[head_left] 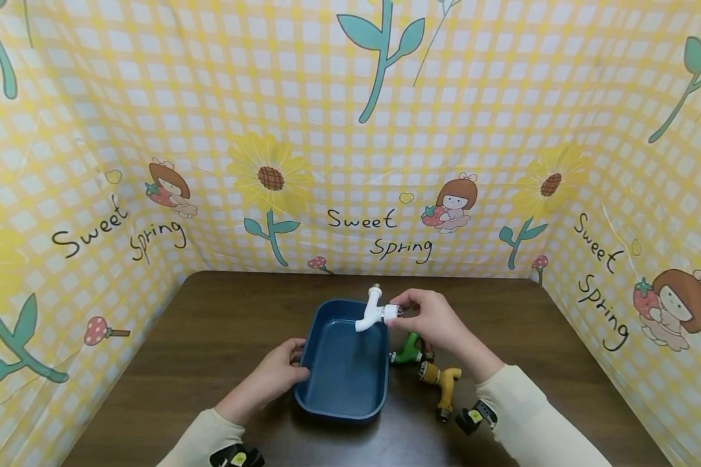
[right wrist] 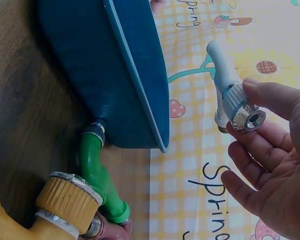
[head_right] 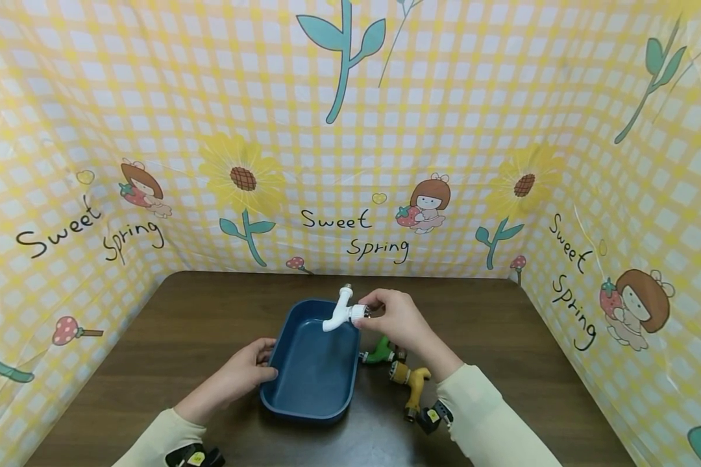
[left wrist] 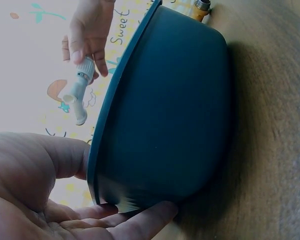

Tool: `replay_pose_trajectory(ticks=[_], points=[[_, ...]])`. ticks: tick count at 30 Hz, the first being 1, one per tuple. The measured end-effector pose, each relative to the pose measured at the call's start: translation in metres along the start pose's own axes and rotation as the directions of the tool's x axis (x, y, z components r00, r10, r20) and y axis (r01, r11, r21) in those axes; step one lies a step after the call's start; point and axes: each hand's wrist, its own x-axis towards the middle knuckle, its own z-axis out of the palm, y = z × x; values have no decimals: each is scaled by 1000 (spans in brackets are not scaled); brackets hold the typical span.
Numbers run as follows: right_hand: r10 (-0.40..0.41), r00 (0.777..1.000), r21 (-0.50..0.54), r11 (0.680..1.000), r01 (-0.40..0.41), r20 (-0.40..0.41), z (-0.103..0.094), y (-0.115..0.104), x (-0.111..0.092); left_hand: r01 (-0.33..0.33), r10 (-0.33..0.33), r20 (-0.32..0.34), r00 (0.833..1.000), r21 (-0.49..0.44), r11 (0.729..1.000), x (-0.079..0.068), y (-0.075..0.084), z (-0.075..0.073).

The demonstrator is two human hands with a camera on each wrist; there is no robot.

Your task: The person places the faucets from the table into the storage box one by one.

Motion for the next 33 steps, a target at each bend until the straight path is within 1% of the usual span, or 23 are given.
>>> replay_pose_trajectory(ticks=[7,12,24,33], points=[[17,1000,9,1000,-17,22,3,-4,3,7,-7,6,1000,-6,1000,-1,0,0],[7,1000,-4,1000,-7,22,4,-5,6,10,-10,8,1000,-8,1000,0,0,0],[11,998,-7,1000,-10,61,11,-8,14,2,-2,6,1000,-4,1000,0,-1,0],[-13,997,-30,999,15,71,15,-12,23,11,-11,-2,1000,2,1000,-1,3,0]])
